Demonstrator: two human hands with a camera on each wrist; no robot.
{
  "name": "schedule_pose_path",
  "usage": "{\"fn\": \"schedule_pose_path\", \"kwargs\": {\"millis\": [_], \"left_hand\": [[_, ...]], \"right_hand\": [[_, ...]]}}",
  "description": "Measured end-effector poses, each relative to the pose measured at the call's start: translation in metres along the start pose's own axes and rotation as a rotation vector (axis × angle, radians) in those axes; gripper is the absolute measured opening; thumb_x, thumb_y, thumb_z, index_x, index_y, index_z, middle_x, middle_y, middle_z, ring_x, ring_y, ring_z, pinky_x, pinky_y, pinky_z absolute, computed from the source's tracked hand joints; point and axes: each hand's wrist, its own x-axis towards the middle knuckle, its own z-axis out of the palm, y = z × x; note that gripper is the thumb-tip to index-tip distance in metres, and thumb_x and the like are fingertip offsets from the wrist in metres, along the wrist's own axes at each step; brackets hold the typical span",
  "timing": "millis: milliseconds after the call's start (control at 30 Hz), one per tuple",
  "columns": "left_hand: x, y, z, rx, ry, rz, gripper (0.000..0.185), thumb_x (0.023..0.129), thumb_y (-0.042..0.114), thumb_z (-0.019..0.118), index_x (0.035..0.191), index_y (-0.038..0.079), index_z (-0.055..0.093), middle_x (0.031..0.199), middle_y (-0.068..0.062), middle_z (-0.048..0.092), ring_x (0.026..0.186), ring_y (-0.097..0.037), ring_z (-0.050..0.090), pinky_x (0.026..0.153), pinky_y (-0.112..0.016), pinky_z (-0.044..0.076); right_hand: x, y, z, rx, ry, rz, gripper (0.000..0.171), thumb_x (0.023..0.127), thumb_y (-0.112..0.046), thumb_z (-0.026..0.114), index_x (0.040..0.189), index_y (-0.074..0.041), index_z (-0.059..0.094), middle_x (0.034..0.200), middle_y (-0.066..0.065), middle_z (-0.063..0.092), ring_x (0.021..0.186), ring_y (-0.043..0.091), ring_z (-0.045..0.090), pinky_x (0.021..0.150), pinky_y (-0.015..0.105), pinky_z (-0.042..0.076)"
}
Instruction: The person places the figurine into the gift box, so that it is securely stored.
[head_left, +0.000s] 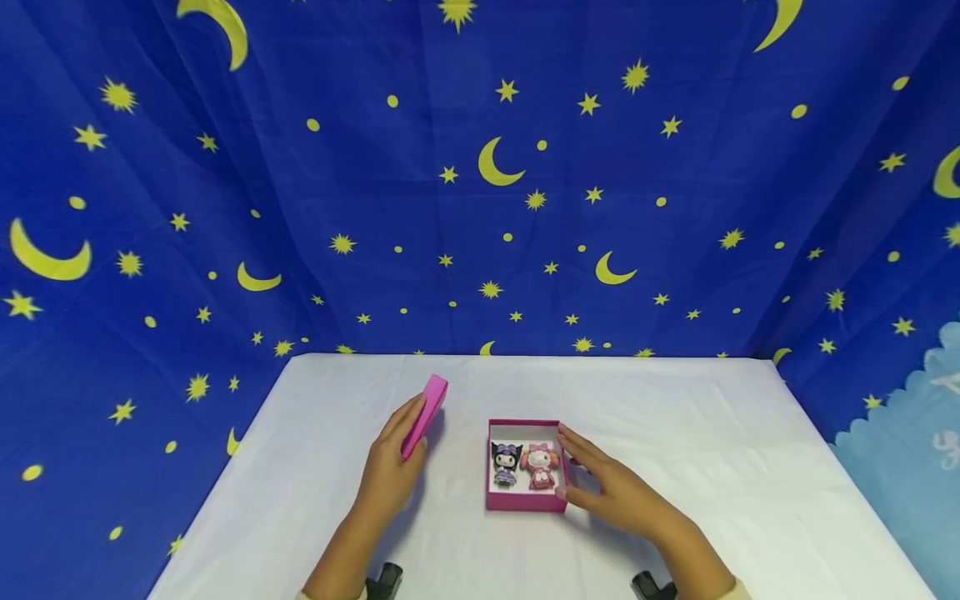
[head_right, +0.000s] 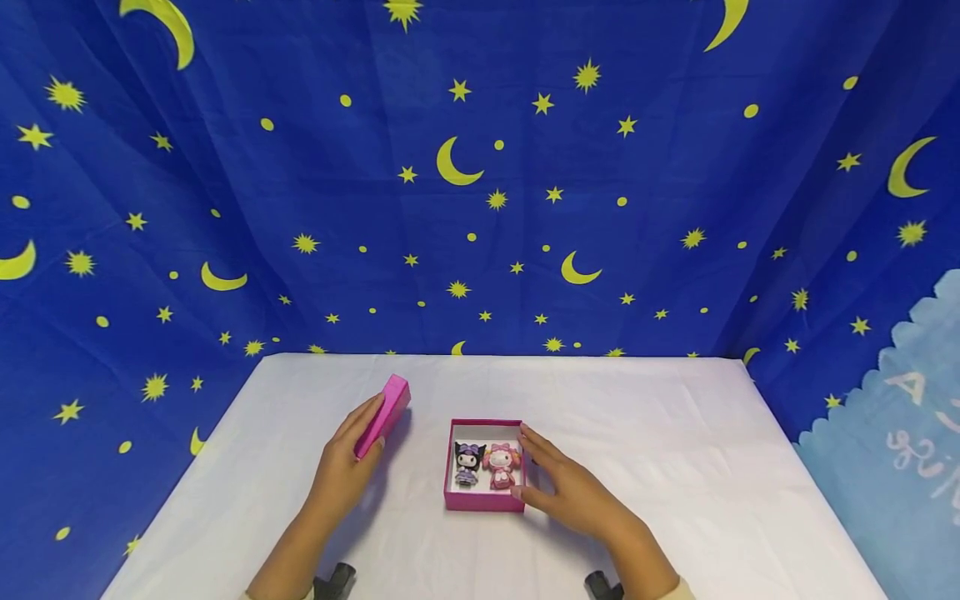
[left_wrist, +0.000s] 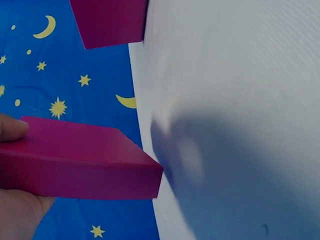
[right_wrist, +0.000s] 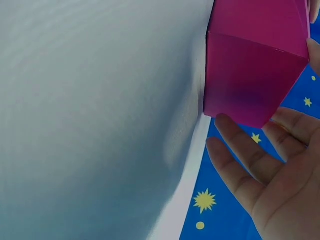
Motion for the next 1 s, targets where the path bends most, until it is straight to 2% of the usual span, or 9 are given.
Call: {"fn": "schedule_pose_path", "kwargs": {"millis": [67,200,267,367,600,833,1000], "left_hand": [[0.000,0.003,-0.001,-0.035,-0.014,-0.008,0.066,0.089,0.001,0.063,0.146,0.029,0.043,0.148,0.006,0.047,0.137,-0.018,0.045,0.113,-0.027,0.036],[-0.001,0.009,-0.002,-0.104,-0.054,-0.037,0.064,0.094,0.008,0.058,0.149,0.033,0.037,0.151,0.005,0.041,0.135,-0.021,0.046,0.106,-0.045,0.046],[-0.001,0.012,-0.002,-0.137,-0.068,-0.051,0.062,0.096,0.012,0.057,0.150,0.034,0.034,0.152,0.004,0.039,0.132,-0.022,0.046,0.102,-0.048,0.049],[-0.001,0.017,-0.002,-0.187,-0.079,-0.060,0.059,0.098,0.015,0.054,0.150,0.034,0.033,0.154,0.005,0.036,0.132,-0.021,0.045,0.099,-0.043,0.052],[-0.002,0.027,-0.003,-0.295,-0.099,-0.091,0.059,0.100,0.016,0.051,0.151,0.036,0.030,0.155,0.008,0.032,0.133,-0.018,0.041,0.093,-0.019,0.051],[-0.002,0.031,0.001,-0.405,-0.115,-0.124,0.055,0.101,0.018,0.047,0.151,0.035,0.029,0.155,0.004,0.033,0.131,-0.021,0.041,0.095,-0.023,0.049],[-0.006,0.033,0.007,-0.464,-0.159,-0.138,0.054,0.102,0.019,0.045,0.151,0.033,0.029,0.155,0.000,0.033,0.131,-0.024,0.040,0.098,-0.024,0.047]], "right_hand": [[0.000,-0.001,-0.001,0.007,-0.004,0.008,0.081,0.087,-0.060,0.059,0.154,-0.026,0.028,0.161,-0.017,0.019,0.135,0.016,0.048,0.112,0.049,0.039],[0.000,-0.003,-0.002,0.018,-0.011,0.017,0.080,0.087,-0.058,0.060,0.154,-0.027,0.028,0.161,-0.017,0.018,0.136,0.017,0.048,0.112,0.050,0.038],[0.000,-0.003,-0.002,0.020,-0.010,0.021,0.080,0.088,-0.058,0.060,0.154,-0.027,0.028,0.161,-0.017,0.019,0.136,0.017,0.048,0.112,0.050,0.038],[0.000,-0.003,-0.002,0.022,-0.010,0.023,0.080,0.087,-0.058,0.060,0.154,-0.028,0.028,0.161,-0.017,0.019,0.136,0.017,0.047,0.112,0.050,0.038],[0.001,-0.001,-0.001,0.021,-0.016,0.021,0.081,0.086,-0.061,0.059,0.154,-0.031,0.025,0.161,-0.018,0.017,0.136,0.015,0.047,0.112,0.050,0.038],[0.001,-0.002,-0.002,0.027,-0.014,0.015,0.081,0.087,-0.059,0.060,0.154,-0.028,0.026,0.161,-0.017,0.018,0.136,0.016,0.048,0.111,0.050,0.039],[0.001,-0.002,-0.001,0.036,-0.021,0.024,0.081,0.087,-0.059,0.059,0.154,-0.028,0.026,0.161,-0.017,0.017,0.136,0.016,0.048,0.111,0.050,0.039]]}}
